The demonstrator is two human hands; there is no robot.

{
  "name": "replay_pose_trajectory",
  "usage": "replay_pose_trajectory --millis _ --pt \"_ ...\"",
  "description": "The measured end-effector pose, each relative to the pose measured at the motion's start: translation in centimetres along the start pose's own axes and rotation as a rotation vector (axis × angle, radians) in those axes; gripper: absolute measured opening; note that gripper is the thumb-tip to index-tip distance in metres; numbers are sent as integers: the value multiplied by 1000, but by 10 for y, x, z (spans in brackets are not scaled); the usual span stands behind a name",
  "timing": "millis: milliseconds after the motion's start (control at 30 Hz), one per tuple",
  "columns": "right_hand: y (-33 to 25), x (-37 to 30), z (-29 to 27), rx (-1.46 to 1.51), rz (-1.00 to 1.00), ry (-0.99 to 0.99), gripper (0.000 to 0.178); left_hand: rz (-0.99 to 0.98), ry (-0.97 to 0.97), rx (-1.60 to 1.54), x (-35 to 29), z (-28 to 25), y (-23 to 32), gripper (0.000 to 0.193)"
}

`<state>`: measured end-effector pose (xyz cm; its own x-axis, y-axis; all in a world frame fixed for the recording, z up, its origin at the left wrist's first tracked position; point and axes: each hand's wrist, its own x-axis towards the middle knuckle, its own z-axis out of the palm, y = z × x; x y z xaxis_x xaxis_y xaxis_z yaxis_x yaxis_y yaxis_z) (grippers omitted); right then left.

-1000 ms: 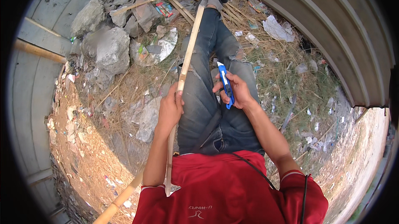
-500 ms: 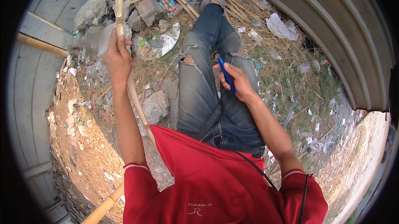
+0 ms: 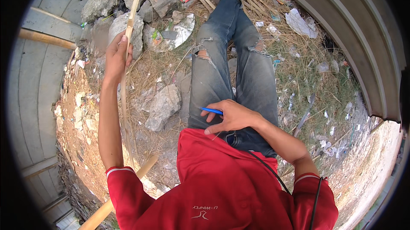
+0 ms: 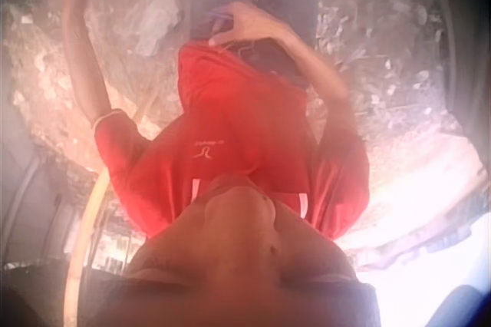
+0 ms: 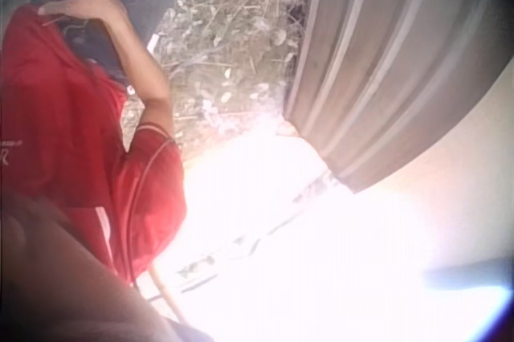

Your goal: The person sits on the ground and uses a knife to split a long bamboo pole into thin strips. They hold the bamboo with one hand and use the knife to carefully shave and separate the material into smaller pieces.

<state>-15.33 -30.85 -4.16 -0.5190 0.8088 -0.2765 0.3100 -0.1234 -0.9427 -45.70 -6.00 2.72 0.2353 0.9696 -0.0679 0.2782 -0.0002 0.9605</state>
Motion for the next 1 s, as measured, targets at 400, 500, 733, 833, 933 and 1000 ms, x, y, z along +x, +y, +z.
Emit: replay_pose_trajectory --millis 400,500,733,833,933,1000 --pt "29 -9 -10 -31 -215 418 35 218 -303 506 -102 157 -69 28" --pt "37 -8 -35 128 7 594 39 230 -292 556 -110 162 -71 29" --pt "67 3 -49 219 44 755 49 167 -265 465 -96 189 -57 33" --pt "76 15 -53 -35 82 747 52 90 -283 454 -109 191 -86 33" --pt "61 17 -49 -155 126 699 53 21 -339 500 -141 187 -89 31" --pt "60 20 -47 -238 151 622 54 -8 -305 482 -147 185 -85 21"
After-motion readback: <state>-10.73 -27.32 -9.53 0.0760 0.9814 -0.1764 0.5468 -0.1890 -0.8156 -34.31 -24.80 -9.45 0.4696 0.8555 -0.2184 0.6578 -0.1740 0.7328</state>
